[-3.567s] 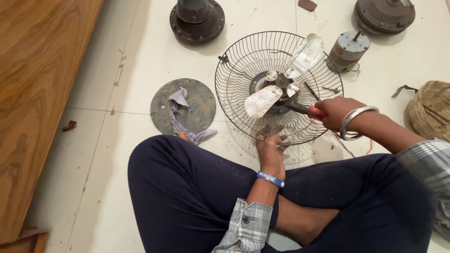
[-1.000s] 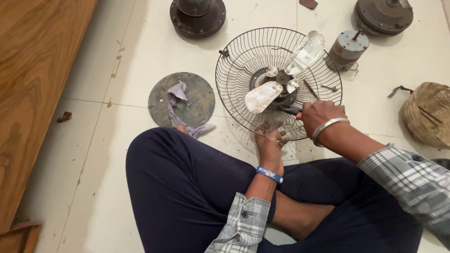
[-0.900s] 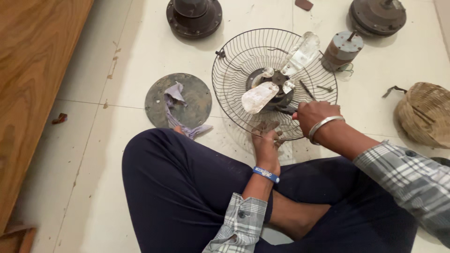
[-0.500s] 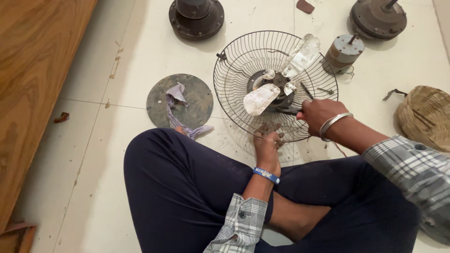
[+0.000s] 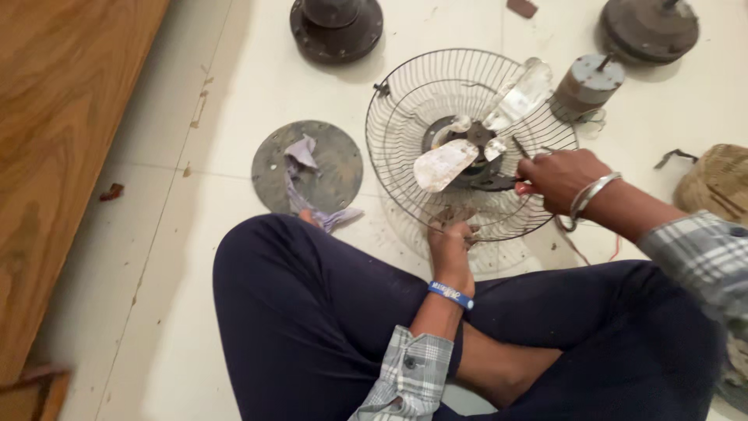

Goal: The person sits on the floor assembling a table fan, attaching plastic blades to the motor hub and tightening fasteners. They use pliers to work on the fan guard and hub, handling small screws and fan parts one at a time.

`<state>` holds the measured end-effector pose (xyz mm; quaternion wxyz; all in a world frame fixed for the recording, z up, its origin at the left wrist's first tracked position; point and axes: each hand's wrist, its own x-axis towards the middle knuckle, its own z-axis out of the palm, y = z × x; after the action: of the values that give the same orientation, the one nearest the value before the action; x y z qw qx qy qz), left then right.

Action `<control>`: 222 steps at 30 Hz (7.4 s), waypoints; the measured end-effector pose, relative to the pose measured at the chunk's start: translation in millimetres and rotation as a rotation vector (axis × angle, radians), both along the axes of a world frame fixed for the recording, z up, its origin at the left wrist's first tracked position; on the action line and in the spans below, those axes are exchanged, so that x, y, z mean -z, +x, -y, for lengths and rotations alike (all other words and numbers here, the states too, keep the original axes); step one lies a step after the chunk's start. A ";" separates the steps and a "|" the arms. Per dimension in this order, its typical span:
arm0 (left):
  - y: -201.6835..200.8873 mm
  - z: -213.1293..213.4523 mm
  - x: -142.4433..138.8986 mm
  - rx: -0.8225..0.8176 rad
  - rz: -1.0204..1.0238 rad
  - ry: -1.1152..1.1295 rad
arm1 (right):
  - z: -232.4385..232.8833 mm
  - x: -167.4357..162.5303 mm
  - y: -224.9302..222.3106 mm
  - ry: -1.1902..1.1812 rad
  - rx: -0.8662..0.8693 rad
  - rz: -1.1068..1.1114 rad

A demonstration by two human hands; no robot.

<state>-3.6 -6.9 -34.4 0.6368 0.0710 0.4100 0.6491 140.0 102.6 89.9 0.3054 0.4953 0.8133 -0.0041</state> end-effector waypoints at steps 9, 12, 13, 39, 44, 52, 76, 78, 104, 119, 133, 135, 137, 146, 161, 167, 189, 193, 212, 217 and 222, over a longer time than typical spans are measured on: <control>-2.1 2.0 -4.7 -0.008 0.058 0.048 | 2.2 -2.6 16.3 0.001 0.145 -0.148; -3.4 1.0 -6.9 0.031 0.080 -0.081 | 0.5 2.3 25.1 -0.075 0.224 -0.175; -3.5 1.4 -7.2 0.029 0.084 -0.072 | -1.3 3.2 27.5 -0.125 0.254 -0.181; -9.5 5.5 -21.0 0.056 0.094 -0.078 | 24.8 16.9 -18.3 0.163 0.501 -1.924; -8.3 5.6 -19.3 0.055 0.078 -0.085 | 22.4 30.0 -31.5 0.378 0.436 -1.797; -8.5 7.6 -18.8 0.060 0.095 -0.071 | 24.5 47.7 -32.3 0.425 0.450 -1.937; -0.1 14.7 -27.8 -0.060 -0.170 0.087 | 65.4 34.2 -56.5 0.420 0.585 -1.753; 4.4 15.4 -25.6 -0.137 -0.378 0.089 | 74.5 35.2 -69.9 0.514 0.584 -1.702; -3.1 15.5 -43.4 -0.230 -0.792 -0.018 | 99.5 15.4 -62.9 0.498 0.248 -1.303; -7.0 16.2 -53.1 -0.177 -0.674 -0.005 | 79.8 60.4 -22.0 0.677 0.826 -1.952; 9.7 53.0 -39.5 0.346 -0.858 -0.246 | 69.0 64.2 -8.0 0.813 1.061 -1.994; 2.9 58.0 -49.8 0.468 -0.872 -0.164 | 68.5 59.2 -8.1 0.836 1.054 -2.022; -1.7 56.0 -66.6 0.312 -0.946 0.015 | 68.6 50.3 -7.9 0.833 1.035 -2.079; -33.1 18.8 -116.9 0.090 -1.402 0.479 | 88.9 17.2 -43.5 0.527 1.066 -2.027; -53.4 1.4 -100.2 0.332 -1.143 0.624 | 95.5 -47.6 -27.0 -0.395 0.307 -1.755; -55.0 2.8 -105.2 0.412 -1.087 0.581 | 87.7 -37.5 -27.4 -0.333 0.325 -1.668; -58.5 -7.4 -37.5 -0.092 -0.888 -0.188 | 53.1 22.6 -58.1 0.470 0.605 -1.987; -50.1 -1.9 -40.5 -0.076 -0.866 -0.228 | 49.0 29.9 -60.1 0.564 0.583 -1.852; -44.7 -2.0 -36.3 -0.058 -0.889 -0.273 | 35.1 42.7 -60.2 0.641 0.577 -1.624; -44.6 -2.2 -43.1 -0.083 -0.892 -0.246 | 33.2 43.8 -66.3 0.805 0.422 -1.525; -45.3 -2.4 -48.1 -0.075 -0.912 -0.248 | 28.8 42.4 -66.9 0.727 0.472 -1.633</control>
<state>-48.9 -4.5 13.7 0.3714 0.2574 0.7245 0.5204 73.1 73.8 47.4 -0.5459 0.5570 0.6055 -0.1587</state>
